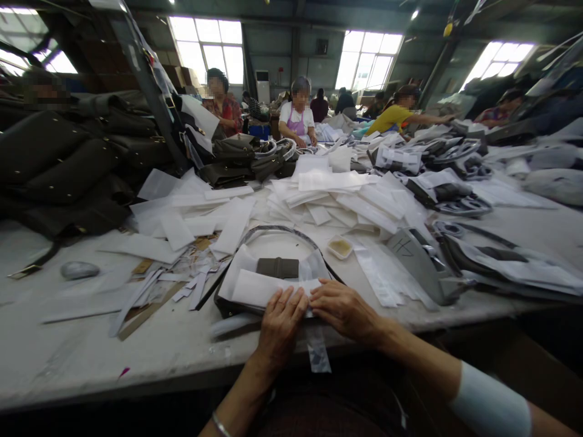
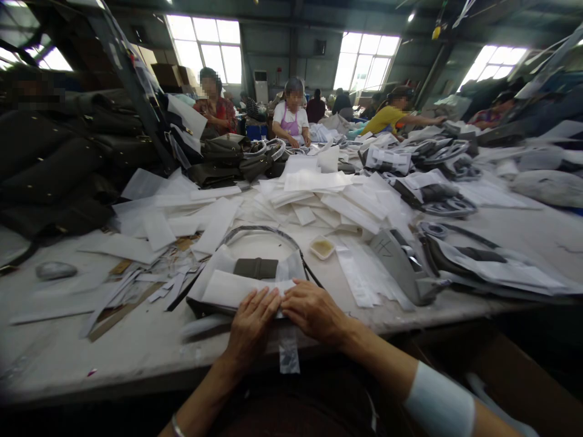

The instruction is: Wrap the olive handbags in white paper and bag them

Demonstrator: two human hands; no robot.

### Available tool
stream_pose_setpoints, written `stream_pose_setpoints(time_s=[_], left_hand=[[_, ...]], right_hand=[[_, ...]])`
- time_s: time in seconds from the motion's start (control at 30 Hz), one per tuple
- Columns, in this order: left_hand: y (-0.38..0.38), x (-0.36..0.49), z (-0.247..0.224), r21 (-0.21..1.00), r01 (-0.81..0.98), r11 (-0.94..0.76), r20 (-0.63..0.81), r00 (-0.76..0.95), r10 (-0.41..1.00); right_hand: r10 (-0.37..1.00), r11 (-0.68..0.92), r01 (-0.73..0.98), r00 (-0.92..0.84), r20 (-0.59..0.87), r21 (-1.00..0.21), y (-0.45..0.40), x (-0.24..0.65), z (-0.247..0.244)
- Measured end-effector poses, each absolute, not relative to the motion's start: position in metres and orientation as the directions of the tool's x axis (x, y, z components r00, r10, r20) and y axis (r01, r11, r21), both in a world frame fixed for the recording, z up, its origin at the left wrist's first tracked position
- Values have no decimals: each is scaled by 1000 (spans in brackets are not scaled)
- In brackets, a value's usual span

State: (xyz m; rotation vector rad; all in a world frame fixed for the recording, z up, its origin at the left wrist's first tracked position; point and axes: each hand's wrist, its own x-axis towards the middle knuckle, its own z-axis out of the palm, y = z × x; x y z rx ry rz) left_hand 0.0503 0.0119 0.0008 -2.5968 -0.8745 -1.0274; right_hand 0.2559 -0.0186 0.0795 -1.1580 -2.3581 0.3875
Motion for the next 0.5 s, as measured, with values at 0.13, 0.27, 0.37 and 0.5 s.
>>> stream_pose_setpoints(time_s=[0.13,0.27,0.37,0.5], left_hand=[[11,49,2,32,583,-812,655,601,457],[9,49,3,26,576,-817,634,622,459],[8,49,4,16,577,-816,640,622,452],[8,51,5,8,571,-821,637,630,444]], right_hand=[[677,736,587,-624,390,-338,-69,263,56],[671,736,649,-657,344,-194,-87,263,24],[673,714,667,-574,466,-211,-80,255,12],[670,719,590,-449,591,-367,-69,239,15]])
